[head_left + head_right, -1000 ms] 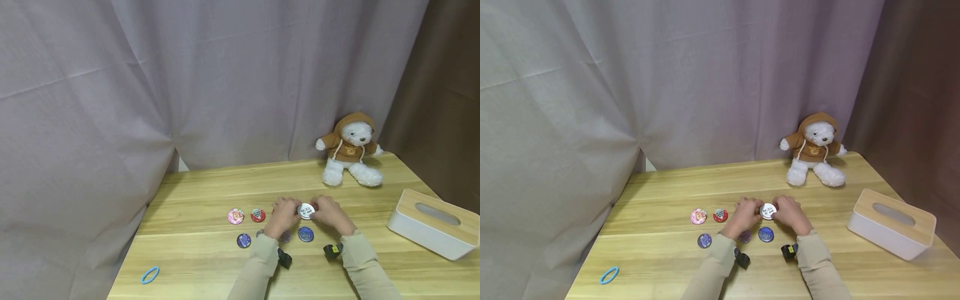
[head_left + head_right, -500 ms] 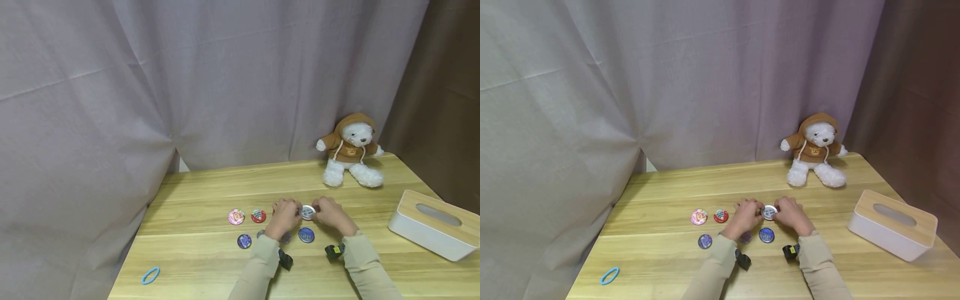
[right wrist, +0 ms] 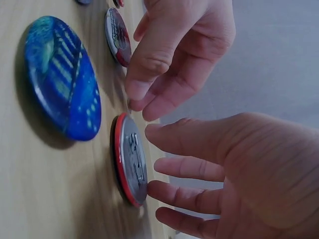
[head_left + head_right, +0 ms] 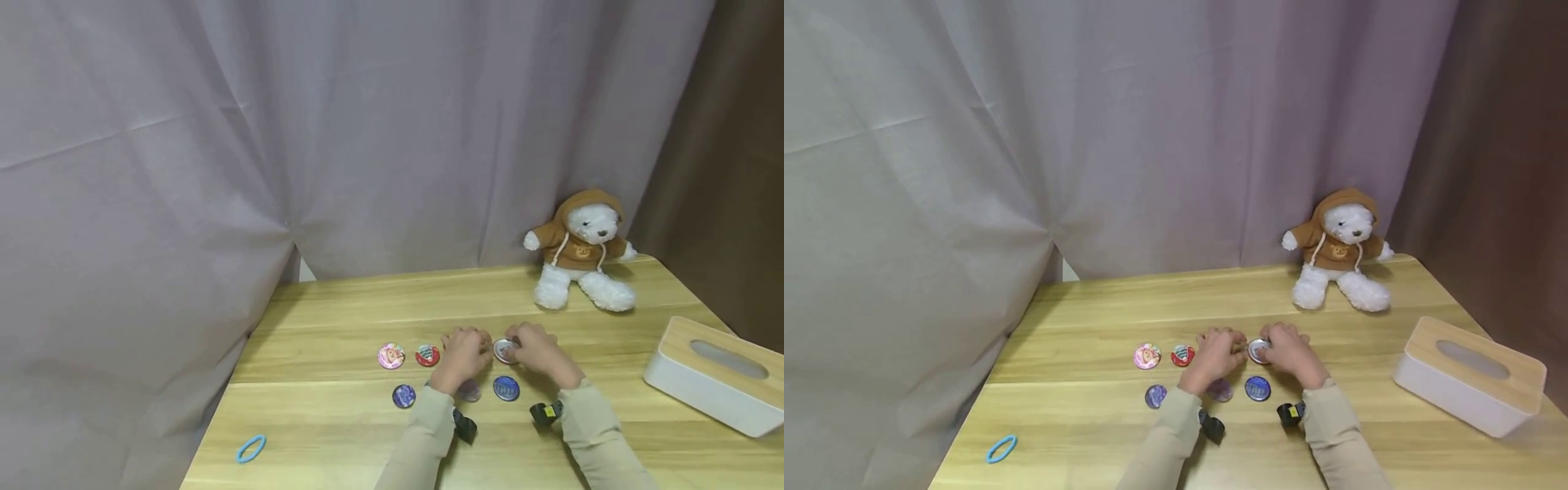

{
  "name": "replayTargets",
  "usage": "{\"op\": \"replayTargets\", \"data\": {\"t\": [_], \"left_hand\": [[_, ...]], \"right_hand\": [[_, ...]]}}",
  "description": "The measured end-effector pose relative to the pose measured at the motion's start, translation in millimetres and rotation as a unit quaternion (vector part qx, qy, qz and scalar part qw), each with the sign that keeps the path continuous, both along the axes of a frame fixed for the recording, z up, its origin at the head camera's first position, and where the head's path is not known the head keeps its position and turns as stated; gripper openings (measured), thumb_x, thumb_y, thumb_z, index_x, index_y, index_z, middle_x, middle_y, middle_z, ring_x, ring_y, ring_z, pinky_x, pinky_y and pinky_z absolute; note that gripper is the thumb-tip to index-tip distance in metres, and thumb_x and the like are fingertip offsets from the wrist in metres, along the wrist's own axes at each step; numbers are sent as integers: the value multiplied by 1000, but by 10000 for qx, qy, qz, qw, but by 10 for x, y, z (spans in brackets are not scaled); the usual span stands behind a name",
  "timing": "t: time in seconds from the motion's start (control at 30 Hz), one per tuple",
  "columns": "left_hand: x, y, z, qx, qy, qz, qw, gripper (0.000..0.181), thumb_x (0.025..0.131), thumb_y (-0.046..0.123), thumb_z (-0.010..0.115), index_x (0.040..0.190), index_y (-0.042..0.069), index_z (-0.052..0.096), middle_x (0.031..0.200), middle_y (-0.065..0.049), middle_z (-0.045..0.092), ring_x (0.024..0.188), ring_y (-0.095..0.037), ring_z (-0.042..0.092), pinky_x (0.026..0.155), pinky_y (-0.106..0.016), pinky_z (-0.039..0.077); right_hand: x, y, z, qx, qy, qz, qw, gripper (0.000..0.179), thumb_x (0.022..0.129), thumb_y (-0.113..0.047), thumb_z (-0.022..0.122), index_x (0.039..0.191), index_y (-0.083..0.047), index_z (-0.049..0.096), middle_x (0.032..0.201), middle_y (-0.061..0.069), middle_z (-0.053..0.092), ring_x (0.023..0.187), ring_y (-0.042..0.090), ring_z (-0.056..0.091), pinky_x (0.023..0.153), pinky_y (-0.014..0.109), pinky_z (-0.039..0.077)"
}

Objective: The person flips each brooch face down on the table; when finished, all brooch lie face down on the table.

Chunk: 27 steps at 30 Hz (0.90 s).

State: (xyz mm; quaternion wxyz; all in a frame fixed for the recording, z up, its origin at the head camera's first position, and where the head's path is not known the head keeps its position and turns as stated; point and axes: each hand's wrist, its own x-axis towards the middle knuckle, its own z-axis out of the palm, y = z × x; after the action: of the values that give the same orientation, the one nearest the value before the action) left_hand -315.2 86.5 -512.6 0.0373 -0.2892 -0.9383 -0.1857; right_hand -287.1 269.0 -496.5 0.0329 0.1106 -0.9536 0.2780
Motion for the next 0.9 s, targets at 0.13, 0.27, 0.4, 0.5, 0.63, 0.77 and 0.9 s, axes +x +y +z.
{"op": "replayTargets", "data": {"t": [0.13,0.27,0.4,0.5,0.63,0.77,0.9], "left_hand": [[-27,-110,28,95,46,131,9999,27,89,29,75,115,20,75,109,6,71,102,-20,58,80,-39,36],[-57,-238,26,189,-69,285,9994,26,90,27,75,115,20,75,113,6,70,107,-22,58,84,-43,37],[-72,-348,2,130,-101,350,9993,25,90,26,75,114,19,75,114,6,70,103,-19,57,81,-39,35],[-86,-436,-7,69,-18,401,9992,25,90,27,75,113,18,75,111,5,71,100,-18,57,80,-37,33],[-72,-538,14,59,34,467,9989,23,89,26,76,110,17,76,109,5,72,103,-22,58,80,-40,35],[-52,-593,23,106,74,451,9989,21,89,25,76,109,18,77,109,6,73,104,-23,58,80,-40,36],[-50,-630,6,79,143,355,9992,17,88,25,77,104,21,78,105,8,72,100,-21,58,79,-40,37]], "right_hand": [[-29,-71,21,154,119,-30,9998,15,81,-16,76,91,-6,70,77,1,60,74,27,54,66,51,37],[-52,-169,54,285,145,52,9995,24,78,-16,75,97,-2,71,87,8,64,85,38,56,70,58,38],[-73,-295,75,308,38,168,9994,37,77,-17,78,106,4,70,92,11,64,93,42,55,74,61,38],[-118,-400,82,306,16,272,9992,41,77,-18,80,109,5,69,92,11,63,94,41,55,75,59,38],[-169,-514,58,303,16,390,9988,42,75,-17,81,109,4,69,98,16,65,97,42,55,76,58,39],[-182,-580,51,291,-82,432,9986,44,71,-15,83,109,4,70,101,17,65,100,43,54,77,60,39],[-173,-631,65,310,-199,470,9982,48,68,-16,87,109,2,70,97,13,64,97,41,53,76,58,38]]}}
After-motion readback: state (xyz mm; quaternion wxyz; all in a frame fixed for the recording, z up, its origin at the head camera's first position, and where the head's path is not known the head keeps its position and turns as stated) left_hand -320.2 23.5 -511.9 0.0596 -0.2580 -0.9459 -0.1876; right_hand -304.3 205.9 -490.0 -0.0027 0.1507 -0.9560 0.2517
